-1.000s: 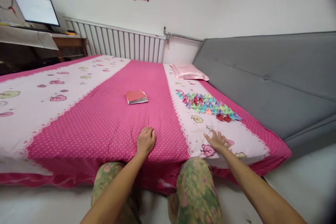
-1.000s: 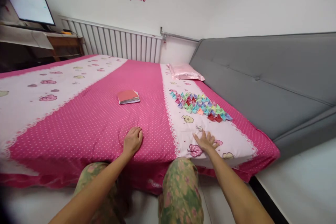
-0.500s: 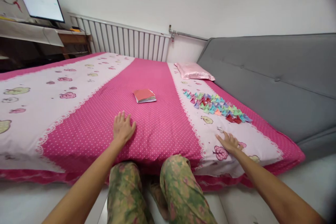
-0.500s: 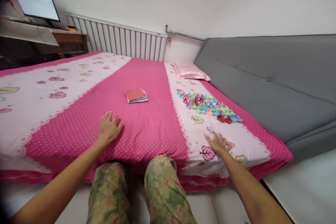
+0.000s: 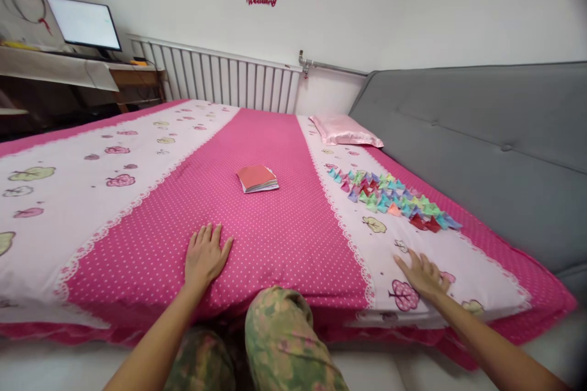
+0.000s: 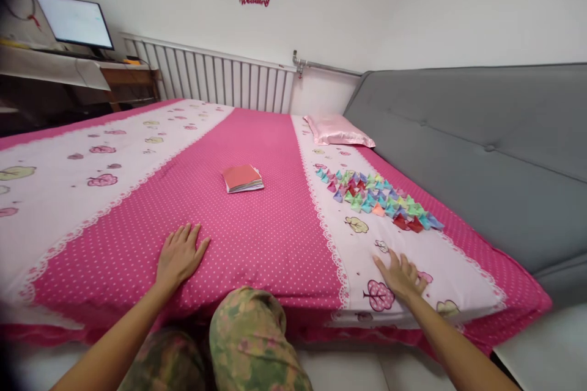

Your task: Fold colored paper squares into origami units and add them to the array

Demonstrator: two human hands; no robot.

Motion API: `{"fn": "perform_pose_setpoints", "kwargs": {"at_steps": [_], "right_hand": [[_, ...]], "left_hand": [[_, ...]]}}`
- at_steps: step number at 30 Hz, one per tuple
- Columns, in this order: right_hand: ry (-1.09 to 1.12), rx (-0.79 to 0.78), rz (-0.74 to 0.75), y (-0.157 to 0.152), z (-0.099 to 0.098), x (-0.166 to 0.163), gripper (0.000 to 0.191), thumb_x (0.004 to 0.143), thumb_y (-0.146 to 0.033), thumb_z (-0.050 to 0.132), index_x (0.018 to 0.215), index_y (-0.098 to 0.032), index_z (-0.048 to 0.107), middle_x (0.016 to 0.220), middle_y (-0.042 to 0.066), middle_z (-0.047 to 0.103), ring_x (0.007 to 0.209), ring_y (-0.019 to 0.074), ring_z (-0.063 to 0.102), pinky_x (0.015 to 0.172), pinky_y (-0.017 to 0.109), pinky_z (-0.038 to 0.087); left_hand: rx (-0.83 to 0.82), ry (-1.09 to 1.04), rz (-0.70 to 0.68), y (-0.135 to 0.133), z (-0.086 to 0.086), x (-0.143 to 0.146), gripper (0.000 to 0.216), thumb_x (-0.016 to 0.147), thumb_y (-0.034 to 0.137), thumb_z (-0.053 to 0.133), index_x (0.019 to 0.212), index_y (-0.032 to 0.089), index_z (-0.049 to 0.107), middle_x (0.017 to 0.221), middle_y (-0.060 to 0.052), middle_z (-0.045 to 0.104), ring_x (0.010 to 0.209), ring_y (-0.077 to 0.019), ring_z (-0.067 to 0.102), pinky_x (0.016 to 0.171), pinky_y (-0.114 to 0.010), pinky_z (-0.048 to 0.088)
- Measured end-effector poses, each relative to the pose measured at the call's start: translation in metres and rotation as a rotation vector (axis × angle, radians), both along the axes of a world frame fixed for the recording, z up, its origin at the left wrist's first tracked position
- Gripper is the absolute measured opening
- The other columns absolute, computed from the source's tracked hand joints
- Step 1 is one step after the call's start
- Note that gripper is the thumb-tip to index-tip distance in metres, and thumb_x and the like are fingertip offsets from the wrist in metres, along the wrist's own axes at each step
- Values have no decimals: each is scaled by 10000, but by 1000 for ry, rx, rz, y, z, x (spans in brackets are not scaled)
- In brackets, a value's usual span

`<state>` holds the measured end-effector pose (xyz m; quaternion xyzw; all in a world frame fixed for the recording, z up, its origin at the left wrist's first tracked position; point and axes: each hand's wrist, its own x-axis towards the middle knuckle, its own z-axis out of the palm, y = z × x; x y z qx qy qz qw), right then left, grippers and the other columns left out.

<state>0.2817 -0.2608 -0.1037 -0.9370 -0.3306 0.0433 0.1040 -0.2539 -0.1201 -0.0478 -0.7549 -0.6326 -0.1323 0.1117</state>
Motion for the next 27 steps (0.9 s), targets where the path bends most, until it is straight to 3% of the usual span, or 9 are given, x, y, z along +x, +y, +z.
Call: {"fn": "perform_pose_setpoints", "kwargs": {"at_steps": [5,13,27], "right_hand": [[-32,7,18,-2,-1,-4,732,737,-702,231,1335,-288,312,1451,90,235,1300,332,197,987,562,106],[-301,183,97,-9,2,-20,591,799,-589,269,1255,-250,432,1322,107,436,1203,313,356,965,507,210],[-383,293,120,-7,6,-24,520,806,-507,352,1198,-195,491,1270,123,487,1172,285,388,960,458,234]], "left_hand": [[5,10,10,-2,2,2,628,849,492,254,1275,71,442,1310,-187,450,1224,-297,381,1024,-416,205],[6,-27,45,2,4,1,587,835,483,279,1241,112,486,1286,-150,491,1209,-259,412,1015,-416,244],[56,20,53,3,13,0,590,838,449,241,1152,71,565,1194,-141,571,1124,-257,500,995,-365,318]]}}
